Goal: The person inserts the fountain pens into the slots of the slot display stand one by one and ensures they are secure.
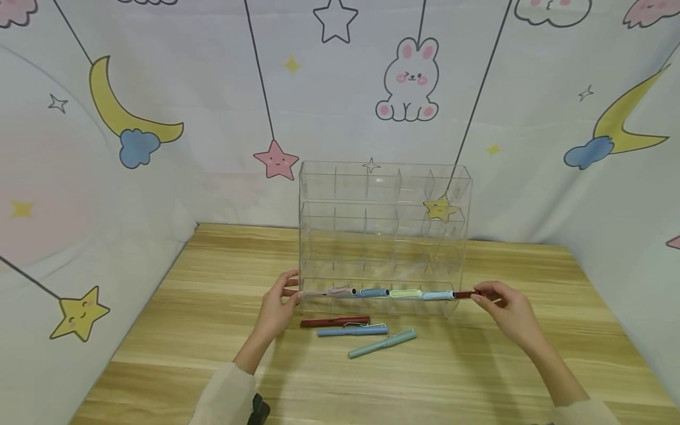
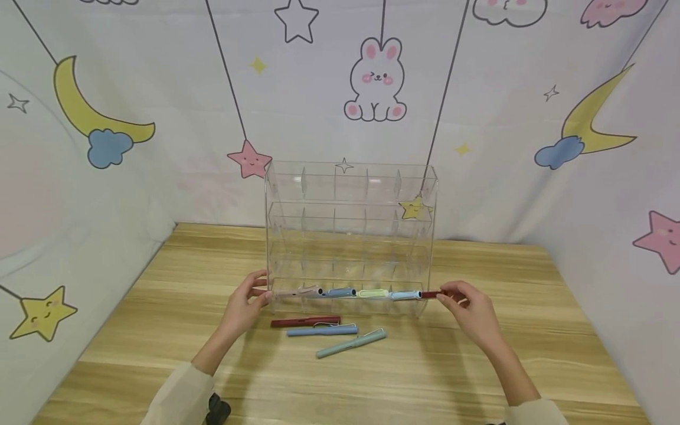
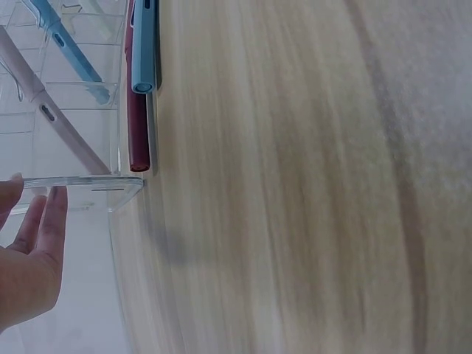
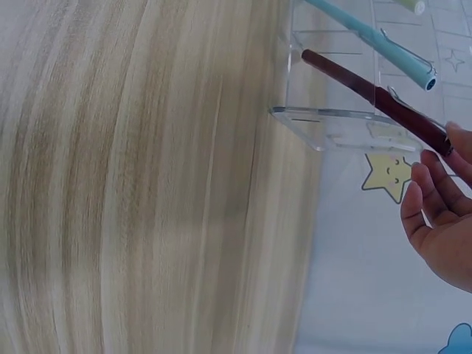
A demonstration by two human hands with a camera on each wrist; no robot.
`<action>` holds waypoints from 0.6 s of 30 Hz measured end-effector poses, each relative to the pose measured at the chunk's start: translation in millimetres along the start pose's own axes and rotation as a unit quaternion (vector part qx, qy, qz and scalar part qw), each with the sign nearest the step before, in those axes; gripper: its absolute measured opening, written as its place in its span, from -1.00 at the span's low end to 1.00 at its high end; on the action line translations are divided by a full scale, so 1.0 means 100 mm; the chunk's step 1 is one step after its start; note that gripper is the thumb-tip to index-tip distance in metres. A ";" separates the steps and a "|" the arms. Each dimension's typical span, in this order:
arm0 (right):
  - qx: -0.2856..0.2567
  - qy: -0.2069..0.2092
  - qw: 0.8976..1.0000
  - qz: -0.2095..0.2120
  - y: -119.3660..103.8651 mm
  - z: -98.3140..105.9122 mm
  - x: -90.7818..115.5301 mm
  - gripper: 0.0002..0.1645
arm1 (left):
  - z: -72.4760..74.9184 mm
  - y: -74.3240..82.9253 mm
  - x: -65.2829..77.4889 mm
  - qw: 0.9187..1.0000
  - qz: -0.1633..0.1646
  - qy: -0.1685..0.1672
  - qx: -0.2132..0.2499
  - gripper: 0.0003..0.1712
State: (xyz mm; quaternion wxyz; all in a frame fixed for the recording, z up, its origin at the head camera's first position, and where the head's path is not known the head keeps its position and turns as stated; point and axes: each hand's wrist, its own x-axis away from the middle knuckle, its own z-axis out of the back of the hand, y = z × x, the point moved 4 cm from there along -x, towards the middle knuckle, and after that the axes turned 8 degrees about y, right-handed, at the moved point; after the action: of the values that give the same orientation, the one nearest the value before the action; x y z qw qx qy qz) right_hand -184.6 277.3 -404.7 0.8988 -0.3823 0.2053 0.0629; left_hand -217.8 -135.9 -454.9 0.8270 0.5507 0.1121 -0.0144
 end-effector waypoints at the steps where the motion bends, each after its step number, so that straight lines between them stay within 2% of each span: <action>1: 0.002 -0.001 1.000 0.000 0.00 0.00 0.00 -0.80 | 0.00 0.00 0.00 1.000 0.000 0.000 0.000 -0.52; 6: 0.001 -0.008 1.000 -0.005 0.04 0.02 0.03 -0.73 | 0.00 0.00 0.00 1.000 -0.001 0.003 0.002 -0.52; 10: 0.000 -0.028 0.999 -0.022 0.08 0.02 0.08 -0.72 | 0.00 -0.01 0.00 1.000 0.001 0.003 0.000 -0.52; 14: -0.007 -0.076 0.996 -0.043 0.11 -0.05 0.15 -0.75 | 0.00 -0.03 -0.01 1.000 0.002 0.002 -0.006 -0.52; 18: -0.033 -0.137 0.990 -0.032 0.12 -0.22 0.24 -0.80 | 0.00 -0.03 -0.01 1.000 0.001 0.001 -0.009 -0.52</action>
State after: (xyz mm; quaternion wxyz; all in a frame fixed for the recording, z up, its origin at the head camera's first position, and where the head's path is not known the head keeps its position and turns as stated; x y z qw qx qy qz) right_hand -172.8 269.1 -436.3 0.9069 -0.4059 0.0657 0.0922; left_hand -219.1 -137.2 -457.9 0.8320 0.5430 0.1130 -0.0121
